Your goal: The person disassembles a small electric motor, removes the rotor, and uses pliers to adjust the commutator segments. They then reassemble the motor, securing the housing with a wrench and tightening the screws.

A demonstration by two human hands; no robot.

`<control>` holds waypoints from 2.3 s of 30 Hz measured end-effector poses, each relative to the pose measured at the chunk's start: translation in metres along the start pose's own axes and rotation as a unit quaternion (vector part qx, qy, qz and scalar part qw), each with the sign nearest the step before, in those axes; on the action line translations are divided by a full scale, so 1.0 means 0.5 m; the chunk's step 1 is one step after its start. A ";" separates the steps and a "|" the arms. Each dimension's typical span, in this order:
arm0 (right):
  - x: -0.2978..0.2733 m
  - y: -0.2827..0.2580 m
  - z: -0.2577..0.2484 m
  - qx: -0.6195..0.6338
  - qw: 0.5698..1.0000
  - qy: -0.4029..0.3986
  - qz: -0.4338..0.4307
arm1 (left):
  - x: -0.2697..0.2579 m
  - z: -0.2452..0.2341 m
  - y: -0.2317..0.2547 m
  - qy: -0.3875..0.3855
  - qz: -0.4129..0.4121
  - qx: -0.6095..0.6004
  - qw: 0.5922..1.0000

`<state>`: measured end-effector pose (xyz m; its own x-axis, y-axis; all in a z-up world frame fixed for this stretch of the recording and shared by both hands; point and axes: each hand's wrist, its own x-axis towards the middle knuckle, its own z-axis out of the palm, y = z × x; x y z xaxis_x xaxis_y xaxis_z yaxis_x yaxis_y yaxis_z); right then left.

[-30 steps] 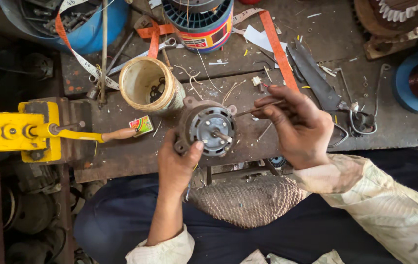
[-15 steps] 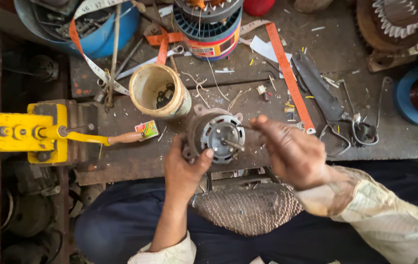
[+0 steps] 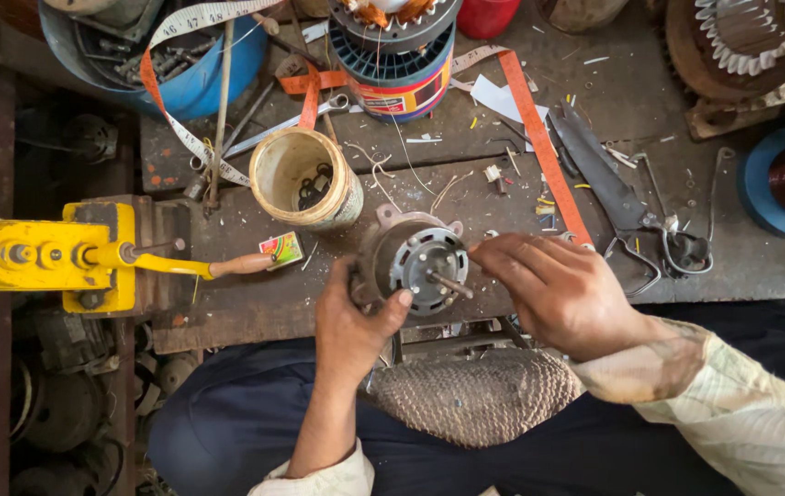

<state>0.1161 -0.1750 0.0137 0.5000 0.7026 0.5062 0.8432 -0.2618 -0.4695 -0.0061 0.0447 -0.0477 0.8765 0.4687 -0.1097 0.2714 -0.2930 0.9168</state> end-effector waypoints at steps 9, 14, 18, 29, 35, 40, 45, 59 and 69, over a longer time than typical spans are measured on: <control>-0.025 0.056 0.064 0.080 0.938 -0.182 0.284 | -0.007 0.016 0.003 -0.032 -0.018 -0.096 0.995; -0.029 0.090 0.080 0.317 0.782 -0.213 0.493 | -0.014 0.007 -0.017 -0.056 0.007 -0.169 0.984; -0.044 0.077 0.082 0.300 0.896 -0.141 0.294 | -0.018 -0.013 -0.010 -0.045 0.085 -0.085 0.992; -0.109 0.093 0.036 -0.012 0.978 -0.180 -0.105 | -0.033 -0.045 -0.011 -0.137 0.203 0.029 0.969; -0.130 0.098 0.057 0.001 0.983 -0.130 -0.130 | -0.004 -0.053 -0.004 -0.210 0.127 0.150 0.958; -0.114 0.096 0.078 -0.032 0.996 -0.071 -0.054 | 0.069 -0.054 0.044 -0.230 0.170 0.166 0.944; -0.116 0.087 0.090 -0.051 0.997 -0.040 0.040 | 0.104 -0.034 0.110 -0.298 0.187 0.190 0.917; -0.073 0.068 0.027 -0.074 0.989 -0.095 0.089 | 0.058 -0.050 0.136 -0.038 0.374 0.194 0.906; -0.088 -0.064 -0.055 -0.077 0.982 0.040 -0.171 | -0.147 0.142 0.155 -0.184 -0.103 -0.627 0.749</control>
<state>0.0726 -0.2156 0.0263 0.1919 0.7148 0.6725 0.9811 -0.1211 -0.1512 -0.0214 -0.0715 0.0043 0.9804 0.0659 -0.1858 0.0320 0.8769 0.4796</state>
